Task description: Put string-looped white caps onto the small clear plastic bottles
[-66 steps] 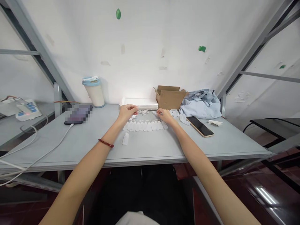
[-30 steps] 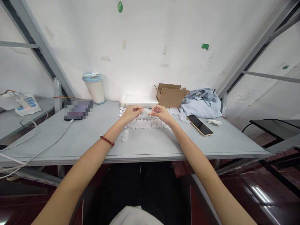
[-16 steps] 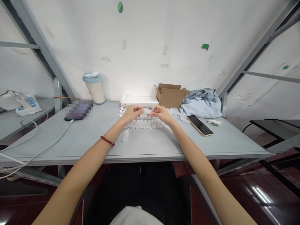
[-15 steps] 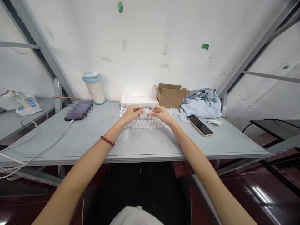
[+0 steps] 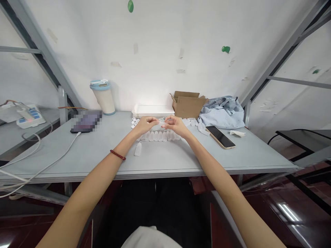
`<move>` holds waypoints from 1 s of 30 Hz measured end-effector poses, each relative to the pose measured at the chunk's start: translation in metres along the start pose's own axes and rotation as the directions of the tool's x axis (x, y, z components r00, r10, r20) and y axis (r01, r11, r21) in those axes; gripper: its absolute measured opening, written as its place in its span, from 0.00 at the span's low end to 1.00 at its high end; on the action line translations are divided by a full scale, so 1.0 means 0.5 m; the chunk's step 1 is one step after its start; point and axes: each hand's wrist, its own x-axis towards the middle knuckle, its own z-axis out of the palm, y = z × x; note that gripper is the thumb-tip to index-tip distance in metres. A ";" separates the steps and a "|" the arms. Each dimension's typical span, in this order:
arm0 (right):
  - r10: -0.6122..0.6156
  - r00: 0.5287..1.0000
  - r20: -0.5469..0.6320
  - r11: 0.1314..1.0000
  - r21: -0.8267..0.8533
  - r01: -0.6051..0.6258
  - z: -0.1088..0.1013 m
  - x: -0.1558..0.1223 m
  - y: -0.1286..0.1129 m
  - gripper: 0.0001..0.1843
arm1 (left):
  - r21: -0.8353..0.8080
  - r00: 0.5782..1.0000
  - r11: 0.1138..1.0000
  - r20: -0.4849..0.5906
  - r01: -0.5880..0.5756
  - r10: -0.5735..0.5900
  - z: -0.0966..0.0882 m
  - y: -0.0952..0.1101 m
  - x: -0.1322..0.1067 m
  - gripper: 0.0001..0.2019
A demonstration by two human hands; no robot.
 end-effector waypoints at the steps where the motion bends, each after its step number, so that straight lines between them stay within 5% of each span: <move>1: -0.008 1.000 -0.013 1.000 -0.023 0.007 0.001 0.000 0.000 0.17 | 0.008 1.000 1.000 0.002 0.000 0.000 -0.001 0.001 -0.001 0.14; 12: -0.166 0.986 -0.034 0.927 -0.347 0.144 0.026 -0.003 -0.002 0.18 | 0.073 0.985 0.983 -0.004 0.170 -0.170 0.004 0.015 -0.007 0.17; 19: -0.248 0.968 -0.047 0.848 -0.494 0.193 0.037 -0.002 0.009 0.16 | -0.028 0.989 0.989 -0.016 0.144 -0.145 0.005 0.007 -0.003 0.22; 25: -0.117 0.988 -0.102 0.982 -0.160 0.099 0.033 -0.004 -0.008 0.17 | -0.106 0.997 0.994 -0.064 0.035 -0.042 0.007 0.036 -0.010 0.27; 30: 0.054 0.993 -0.104 0.987 0.159 -0.037 0.029 -0.005 -0.022 0.17 | 0.101 0.969 0.979 -0.155 -0.179 0.193 0.013 0.038 -0.021 0.16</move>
